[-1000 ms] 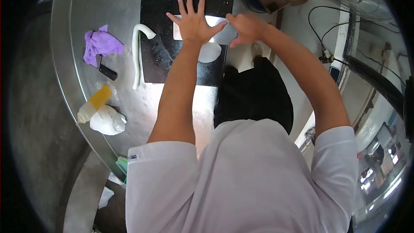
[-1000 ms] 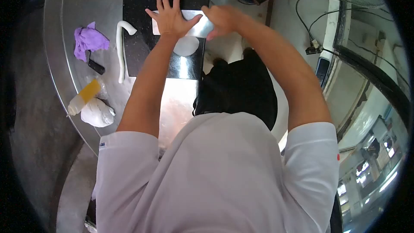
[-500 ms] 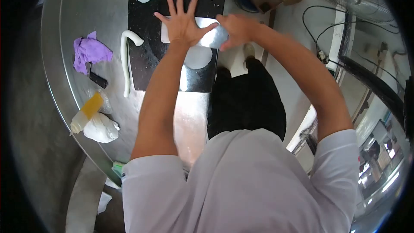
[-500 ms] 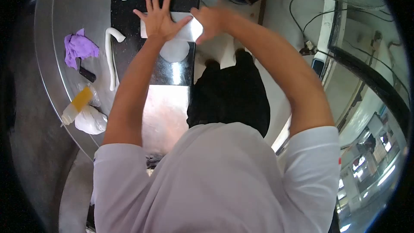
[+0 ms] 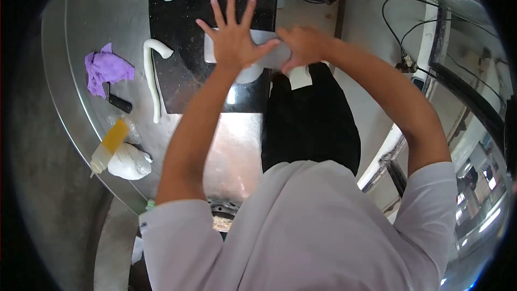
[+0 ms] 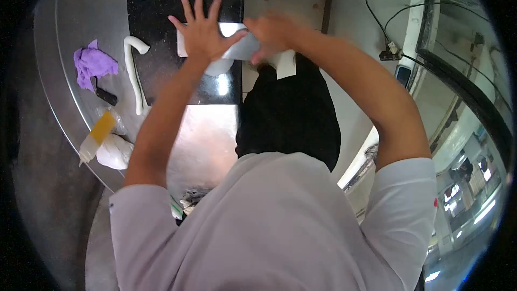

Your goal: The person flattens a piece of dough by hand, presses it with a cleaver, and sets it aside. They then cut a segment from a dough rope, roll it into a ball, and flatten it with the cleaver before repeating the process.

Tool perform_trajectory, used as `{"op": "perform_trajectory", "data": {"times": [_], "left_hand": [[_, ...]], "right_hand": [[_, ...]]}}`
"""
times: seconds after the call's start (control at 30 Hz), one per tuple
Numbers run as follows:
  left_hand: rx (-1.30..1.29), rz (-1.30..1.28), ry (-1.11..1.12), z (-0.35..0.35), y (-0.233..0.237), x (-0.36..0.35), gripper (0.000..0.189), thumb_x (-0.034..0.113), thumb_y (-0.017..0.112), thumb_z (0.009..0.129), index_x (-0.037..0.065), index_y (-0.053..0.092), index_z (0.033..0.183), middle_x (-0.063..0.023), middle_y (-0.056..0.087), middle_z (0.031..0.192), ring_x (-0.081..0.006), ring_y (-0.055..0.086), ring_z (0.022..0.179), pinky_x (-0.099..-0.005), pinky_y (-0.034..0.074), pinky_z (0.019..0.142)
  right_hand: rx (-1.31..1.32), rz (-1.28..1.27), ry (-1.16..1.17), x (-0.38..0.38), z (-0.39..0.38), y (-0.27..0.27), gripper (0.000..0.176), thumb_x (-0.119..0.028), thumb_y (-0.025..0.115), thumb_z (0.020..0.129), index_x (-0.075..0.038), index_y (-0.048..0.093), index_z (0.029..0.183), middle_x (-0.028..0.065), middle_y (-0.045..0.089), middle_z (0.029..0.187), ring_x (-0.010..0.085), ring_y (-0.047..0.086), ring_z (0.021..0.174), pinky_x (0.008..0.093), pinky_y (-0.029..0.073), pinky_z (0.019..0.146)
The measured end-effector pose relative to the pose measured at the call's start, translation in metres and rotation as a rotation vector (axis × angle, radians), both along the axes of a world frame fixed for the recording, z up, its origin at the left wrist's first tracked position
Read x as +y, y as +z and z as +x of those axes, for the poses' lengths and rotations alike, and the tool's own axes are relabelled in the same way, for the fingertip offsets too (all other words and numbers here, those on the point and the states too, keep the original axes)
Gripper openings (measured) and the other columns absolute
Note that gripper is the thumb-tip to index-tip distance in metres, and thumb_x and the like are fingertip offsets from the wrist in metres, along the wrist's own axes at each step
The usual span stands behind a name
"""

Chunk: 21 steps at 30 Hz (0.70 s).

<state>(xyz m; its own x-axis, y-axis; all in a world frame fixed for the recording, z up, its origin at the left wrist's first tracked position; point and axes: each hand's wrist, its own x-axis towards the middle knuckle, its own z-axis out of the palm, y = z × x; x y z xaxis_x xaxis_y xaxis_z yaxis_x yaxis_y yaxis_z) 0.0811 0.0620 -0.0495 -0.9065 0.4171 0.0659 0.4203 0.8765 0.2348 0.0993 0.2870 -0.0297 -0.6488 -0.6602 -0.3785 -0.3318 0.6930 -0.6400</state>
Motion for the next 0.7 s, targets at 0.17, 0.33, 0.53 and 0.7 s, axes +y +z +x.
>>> {"op": "perform_trajectory", "data": {"times": [0.17, 0.33, 0.53, 0.7], "left_hand": [[0.087, -0.041, 0.132, -0.021, 0.002, 0.019, 0.11, 0.089, 0.059, 0.07, 0.035, 0.031, 0.161, -0.0153, 0.017, 0.17, -0.0503, 0.011, 0.154, -0.0872, 0.005, 0.105], [0.084, 0.056, 0.016, -0.037, -0.002, -0.002, 0.111, 0.09, 0.059, 0.07, 0.036, 0.027, 0.162, -0.0149, 0.015, 0.17, -0.0496, 0.01, 0.154, -0.0836, 0.007, 0.109], [-0.062, -0.119, 0.086, -0.017, 0.033, 0.023, 0.114, 0.082, 0.066, 0.07, 0.028, 0.027, 0.162, -0.0179, 0.014, 0.17, -0.0469, 0.011, 0.155, -0.0802, 0.011, 0.112], [-0.055, -0.084, 0.028, -0.057, 0.043, 0.02, 0.116, 0.075, 0.072, 0.069, 0.018, 0.03, 0.161, -0.022, 0.013, 0.168, -0.046, 0.014, 0.154, -0.0707, 0.014, 0.118]], "right_hand": [[0.153, -0.024, 0.029, 0.021, -0.037, -0.009, 0.085, -0.051, 0.091, 0.065, 0.002, 0.049, 0.116, 0.0275, 0.067, 0.088, 0.0478, 0.068, 0.089, 0.0525, 0.054, 0.078], [0.072, 0.059, 0.03, 0.004, -0.042, 0.012, 0.085, -0.047, 0.091, 0.065, 0.0, 0.05, 0.121, 0.0245, 0.069, 0.093, 0.0449, 0.069, 0.091, 0.0503, 0.055, 0.08], [0.153, -0.073, -0.004, 0.014, -0.007, -0.021, 0.086, -0.049, 0.091, 0.064, 0.001, 0.051, 0.121, 0.0256, 0.069, 0.102, 0.0437, 0.067, 0.102, 0.0487, 0.053, 0.087], [0.147, -0.07, -0.041, 0.006, -0.049, 0.005, 0.088, -0.057, 0.089, 0.066, 0.004, 0.051, 0.116, 0.0297, 0.068, 0.095, 0.0462, 0.069, 0.09, 0.0512, 0.056, 0.079]]}}
